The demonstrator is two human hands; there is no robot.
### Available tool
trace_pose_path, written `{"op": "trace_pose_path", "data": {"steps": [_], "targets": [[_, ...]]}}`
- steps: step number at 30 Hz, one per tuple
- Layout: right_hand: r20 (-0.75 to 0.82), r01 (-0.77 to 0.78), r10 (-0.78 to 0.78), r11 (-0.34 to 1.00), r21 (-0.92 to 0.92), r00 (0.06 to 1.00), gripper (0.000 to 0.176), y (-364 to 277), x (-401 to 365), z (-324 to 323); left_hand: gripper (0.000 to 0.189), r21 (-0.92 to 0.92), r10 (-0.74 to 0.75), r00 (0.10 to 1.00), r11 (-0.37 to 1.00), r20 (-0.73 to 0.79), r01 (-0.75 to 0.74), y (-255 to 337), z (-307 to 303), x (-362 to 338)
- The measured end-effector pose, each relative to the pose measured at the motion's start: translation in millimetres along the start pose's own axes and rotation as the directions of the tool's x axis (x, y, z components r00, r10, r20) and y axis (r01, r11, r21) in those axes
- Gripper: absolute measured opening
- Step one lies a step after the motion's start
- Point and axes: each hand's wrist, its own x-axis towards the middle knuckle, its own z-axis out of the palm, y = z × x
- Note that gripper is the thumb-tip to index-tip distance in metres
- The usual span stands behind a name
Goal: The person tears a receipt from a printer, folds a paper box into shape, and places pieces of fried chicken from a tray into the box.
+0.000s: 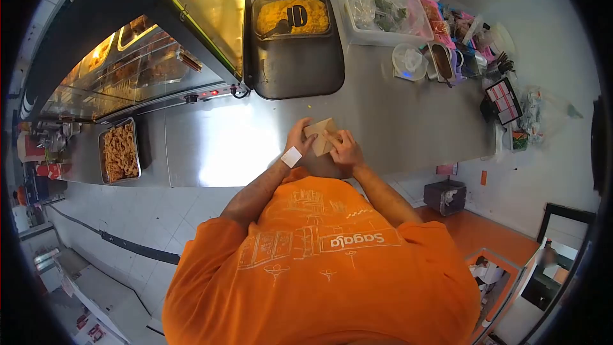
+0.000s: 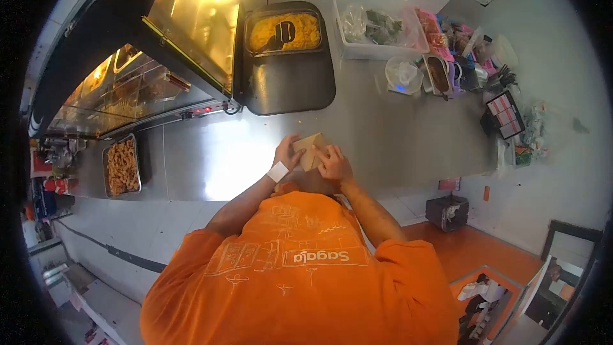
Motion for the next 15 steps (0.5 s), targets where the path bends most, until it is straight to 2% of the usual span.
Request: {"op": "trace_pose_path", "data": {"steps": [2,4,5,7,10,11,13,15], "targets": [[0.023,-0.162,0.161,0.984,0.075,0.987,0.054,-15.5,-0.8,-2.2,0.051,0.028,0.002,0.998,1.000,-0.069,0.000,7.0,-4.8,-0.4],[0.046,-0.367,0.365,0.916,0.162,0.930,0.052,-20.9,3.7,-6.3,0.053,0.083,0.103,0.995,0.991,0.000,-0.102,7.7,-8.9,0.2],[0.049,-0.397,0.394,0.907,0.139,0.918,0.051,-16.5,5.7,-5.2,0.053,0.107,0.146,0.989,0.983,0.038,-0.149,8.0,-9.1,-2.9],[0.052,-0.460,0.457,0.882,0.098,0.888,0.048,-4.8,8.9,3.6,0.057,0.185,0.151,0.988,0.972,-0.025,-0.144,10.7,-2.6,-10.1],[-0.128,-0.185,0.166,0.971,-0.149,0.978,0.044,1.1,4.0,3.9,0.064,0.221,0.115,0.980,0.972,-0.163,-0.077,10.3,13.4,-16.2],[-0.096,-0.133,0.124,0.986,-0.104,0.988,0.043,0.9,3.4,5.3,0.067,0.215,0.088,0.972,0.976,-0.218,-0.040,7.8,18.7,-18.9],[-0.028,-0.036,0.036,0.999,-0.005,0.999,0.041,-16.9,7.3,-1.4,0.069,0.125,-0.020,0.972,0.991,-0.233,0.050,-8.1,25.3,-19.7],[0.063,-0.149,0.144,0.984,0.096,0.988,0.042,-18.9,0.3,5.7,0.067,0.052,-0.086,0.967,0.994,-0.239,0.101,-11.8,23.8,-19.2]]}}
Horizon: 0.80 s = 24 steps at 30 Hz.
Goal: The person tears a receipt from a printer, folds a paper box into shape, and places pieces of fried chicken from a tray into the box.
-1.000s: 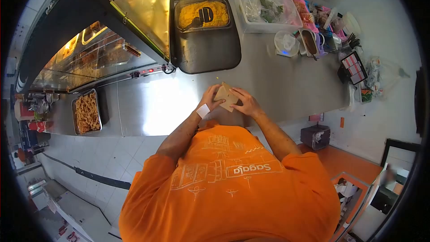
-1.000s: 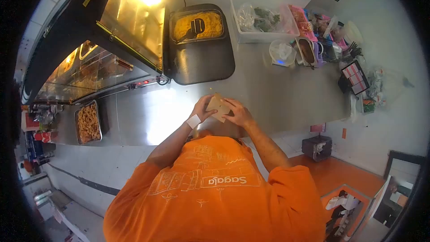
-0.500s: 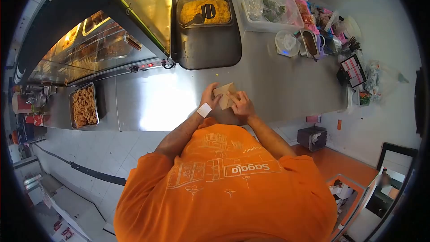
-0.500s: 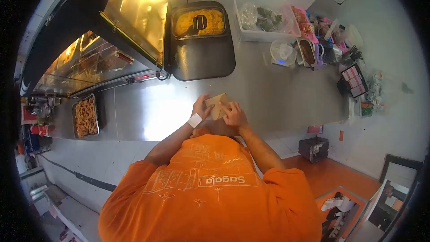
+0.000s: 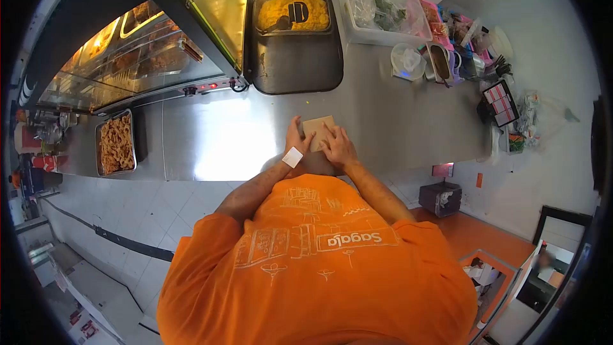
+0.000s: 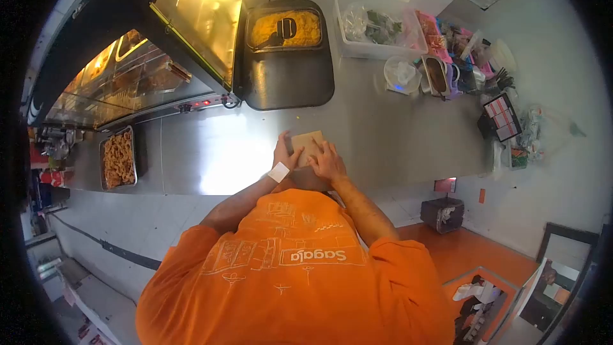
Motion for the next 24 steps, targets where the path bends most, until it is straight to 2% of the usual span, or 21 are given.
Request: {"op": "trace_pose_path", "data": {"steps": [2,4,7,8,10,13,14,17,20,23,24], "targets": [[0.038,-0.113,0.108,0.979,0.169,0.993,0.042,2.9,-3.3,9.3,0.061,-0.054,-0.016,1.000,0.998,-0.005,0.015,15.3,-9.6,8.4],[0.057,-0.217,0.212,0.891,0.399,0.976,0.043,2.0,-4.1,11.9,0.052,-0.014,0.071,0.994,0.997,0.085,-0.070,9.4,-17.8,19.2],[0.219,-0.500,0.449,0.761,0.414,0.866,0.041,-6.7,2.7,-4.5,0.039,0.094,0.224,0.945,0.963,0.239,-0.252,20.5,-31.0,15.4],[0.159,-0.447,0.419,0.805,0.391,0.894,0.039,-5.4,4.9,-5.4,0.035,0.132,0.273,0.915,0.937,0.298,-0.323,30.7,-37.5,12.0],[0.035,-0.336,0.345,0.881,0.334,0.938,0.036,3.7,12.1,-9.5,0.033,0.192,0.268,0.915,0.923,0.303,-0.334,47.7,-42.2,3.2],[0.158,-0.272,0.232,0.908,0.320,0.960,0.032,33.7,21.8,-5.1,0.031,0.246,0.306,0.911,0.894,0.277,-0.375,44.4,-31.2,2.7],[0.260,-0.304,0.212,0.869,0.392,0.942,0.034,42.4,24.6,-5.9,0.030,0.257,0.325,0.908,0.884,0.264,-0.391,38.2,-25.5,3.1],[0.327,-0.423,0.295,0.784,0.455,0.898,0.032,34.5,25.1,-9.0,0.022,0.171,0.212,0.955,0.953,0.207,-0.249,26.3,-13.3,2.7],[0.297,-0.373,0.253,0.794,0.480,0.921,0.028,31.9,24.2,1.7,0.013,-0.031,-0.012,0.979,0.999,0.204,0.019,25.4,-14.8,4.9],[0.269,-0.379,0.274,0.769,0.515,0.923,0.027,33.7,25.9,14.5,0.012,-0.167,-0.040,0.981,0.983,0.190,0.073,-0.5,-9.4,6.7],[0.252,-0.377,0.286,0.781,0.498,0.925,0.027,33.7,25.9,19.0,0.013,-0.135,-0.010,0.981,0.990,0.194,0.037,1.3,-12.2,6.7]]}}
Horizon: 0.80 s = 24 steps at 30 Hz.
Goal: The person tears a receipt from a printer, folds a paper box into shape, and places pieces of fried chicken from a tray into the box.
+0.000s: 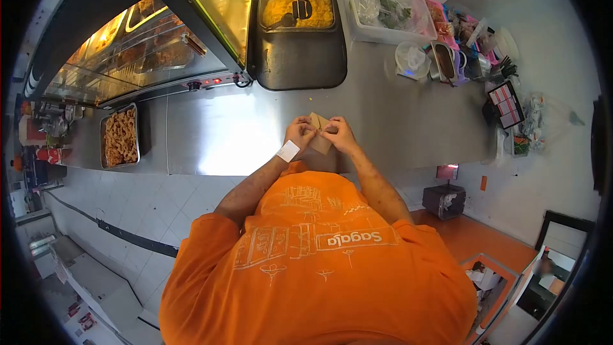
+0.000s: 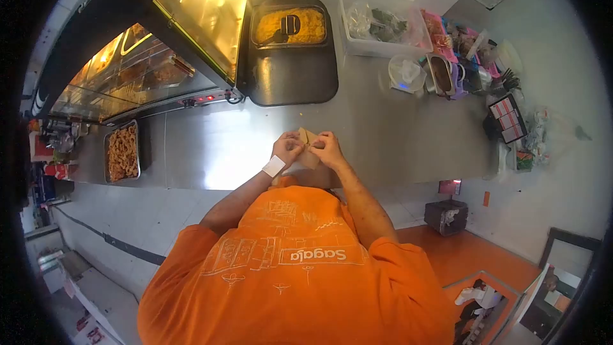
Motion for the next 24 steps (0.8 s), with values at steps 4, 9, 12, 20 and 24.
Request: {"op": "trace_pose_path", "data": {"steps": [4,9,12,20,24], "targets": [[-0.037,0.017,-0.017,1.000,-0.007,0.999,0.026,12.4,4.5,8.1,0.011,-0.014,-0.022,0.999,1.000,0.033,0.022,1.2,-3.5,3.0],[0.041,0.016,-0.018,0.999,0.047,0.999,0.023,15.8,8.9,1.3,0.011,0.096,-0.018,0.995,0.995,0.095,0.009,-9.2,-2.3,12.5],[0.098,-0.030,0.019,0.993,0.117,0.995,0.024,19.4,12.3,-4.7,0.013,0.275,0.157,0.964,0.937,0.216,-0.214,10.8,-8.6,17.6],[-0.043,0.062,-0.058,0.993,0.104,0.997,0.017,18.7,30.0,16.6,0.016,0.345,0.338,0.934,0.867,0.118,-0.358,8.4,-2.2,-1.4],[-0.063,0.032,-0.029,0.998,0.045,0.998,0.014,15.2,24.4,12.8,0.013,0.404,0.335,0.937,0.847,0.099,-0.345,19.7,0.4,-6.0]]}}
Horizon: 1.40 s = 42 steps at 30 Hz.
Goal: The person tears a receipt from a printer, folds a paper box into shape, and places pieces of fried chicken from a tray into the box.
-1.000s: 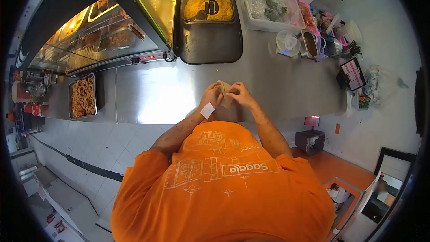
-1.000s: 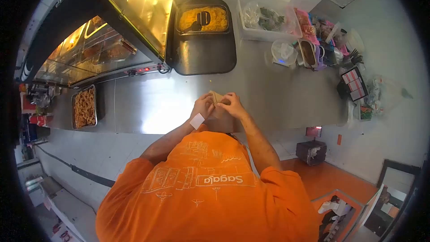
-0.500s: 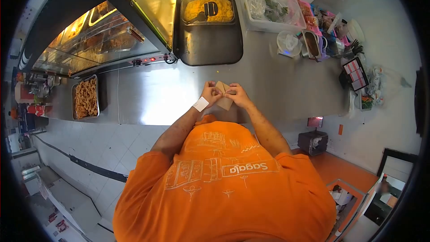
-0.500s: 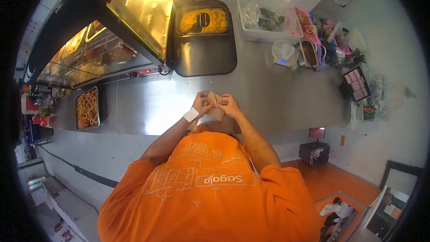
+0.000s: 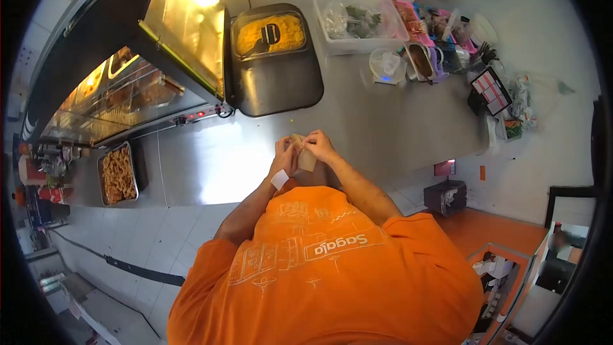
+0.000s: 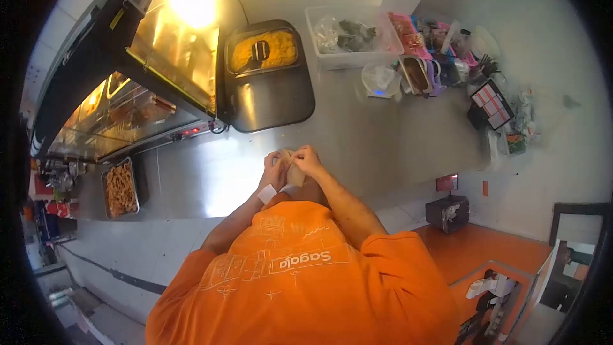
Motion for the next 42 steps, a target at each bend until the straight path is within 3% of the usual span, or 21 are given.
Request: {"op": "trace_pose_path", "data": {"steps": [3,4,7,8,10,13,14,18,20,22,24,26,27,28,31,32,35,36,37,39,42], "targets": [[0.061,0.003,0.002,0.997,-0.078,0.998,0.018,-3.0,-6.0,-9.1,0.015,-0.033,0.013,1.000,0.999,-0.004,-0.013,-14.9,8.5,8.1],[0.092,-0.056,0.054,0.998,0.021,0.994,0.040,-6.4,-6.9,-15.8,0.021,-0.052,0.001,1.000,0.999,0.012,0.000,-21.1,8.7,13.0],[0.014,0.078,-0.077,0.992,-0.099,0.997,0.069,-48.8,-42.3,-29.2,0.032,-0.168,-0.268,0.940,0.937,0.211,0.305,-23.3,-4.4,32.0],[0.011,0.133,-0.136,0.950,-0.284,0.991,0.075,-62.9,-55.5,-25.0,0.043,-0.057,-0.257,0.939,0.959,0.226,0.276,-23.5,-9.8,38.3],[0.041,0.216,-0.243,0.756,-0.617,0.969,0.087,-81.3,-71.9,-12.3,0.044,-0.201,-0.231,0.935,0.936,0.271,0.289,-26.5,-12.4,42.8],[-0.150,0.077,-0.142,0.925,-0.373,0.978,0.084,-63.5,-56.8,-18.4,0.041,-0.319,-0.247,0.954,0.902,0.170,0.290,-15.2,-19.5,40.7],[-0.252,0.120,-0.210,0.936,-0.330,0.945,0.087,-58.6,-51.0,-35.5,0.039,-0.341,-0.268,0.956,0.893,0.123,0.294,-11.2,-27.3,38.0],[-0.658,-0.251,-0.159,0.838,-0.484,0.736,0.081,-21.3,-19.2,-123.2,0.033,-0.451,-0.385,0.916,0.802,0.110,0.391,-13.5,-57.1,14.5],[-0.631,-0.230,-0.199,0.815,-0.531,0.750,0.080,11.6,-0.8,-171.7,0.031,-0.447,-0.436,0.896,0.787,0.084,0.425,-13.8,-70.6,-9.2],[-0.494,-0.223,0.009,0.899,-0.377,0.869,0.083,30.9,11.8,-215.5,0.031,-0.420,-0.487,0.870,0.776,0.077,0.472,-31.3,-79.3,-40.1],[-0.114,-0.167,0.142,0.954,-0.248,0.983,0.071,37.2,30.9,-276.9,0.029,-0.409,-0.562,0.825,0.739,0.064,0.535,-42.3,-92.2,-68.8],[-0.369,-0.182,0.034,0.910,-0.374,0.929,0.045,42.6,70.8,-315.6,0.026,-0.416,-0.699,0.712,0.630,0.066,0.656,-44.9,-111.2,-88.2],[-0.431,-0.181,-0.170,0.729,-0.660,0.886,0.032,21.9,99.4,-331.0,0.025,-0.429,-0.791,0.607,0.523,0.077,0.736,-39.6,-119.2,-96.8],[-0.420,-0.224,-0.383,0.460,-0.859,0.823,0.020,-0.8,114.4,-342.1,0.024,-0.448,-0.812,0.581,0.496,0.065,0.744,-36.1,-121.1,-96.9],[-0.190,-0.075,-0.580,0.216,-0.974,0.792,0.014,25.2,151.1,-347.6,0.024,-0.442,-0.733,0.677,0.586,0.067,0.679,-27.3,-125.8,-79.2],[-0.254,-0.136,-0.492,0.263,-0.955,0.833,0.007,34.2,156.1,-343.2,0.024,-0.453,-0.695,0.718,0.629,0.036,0.632,-23.4,-126.1,-66.7],[-0.462,-0.001,-0.517,0.665,-0.747,0.721,0.003,13.2,164.4,-331.8,0.026,-0.527,-0.605,0.796,0.685,-0.027,0.503,10.2,-134.4,-7.5],[-0.580,-0.096,-0.221,0.880,-0.466,0.784,0.010,2.8,165.2,-322.6,0.025,-0.517,-0.538,0.841,0.736,-0.058,0.436,20.7,-134.4,11.4],[-0.561,0.056,-0.159,0.979,-0.197,0.813,0.013,-11.7,155.7,-311.1,0.025,-0.557,-0.514,0.857,0.723,-0.038,0.409,37.0,-136.5,29.6],[-0.444,0.263,-0.064,0.877,0.403,0.894,0.020,-60.7,116.5,-275.5,0.025,-0.602,-0.392,0.920,0.735,-0.003,0.312,59.8,-137.8,56.1],[-0.164,0.240,-0.181,0.589,0.772,0.970,0.026,-158.9,48.1,-194.0,0.028,-0.561,-0.277,0.958,0.782,0.076,0.271,112.4,-157.8,88.4]]}}
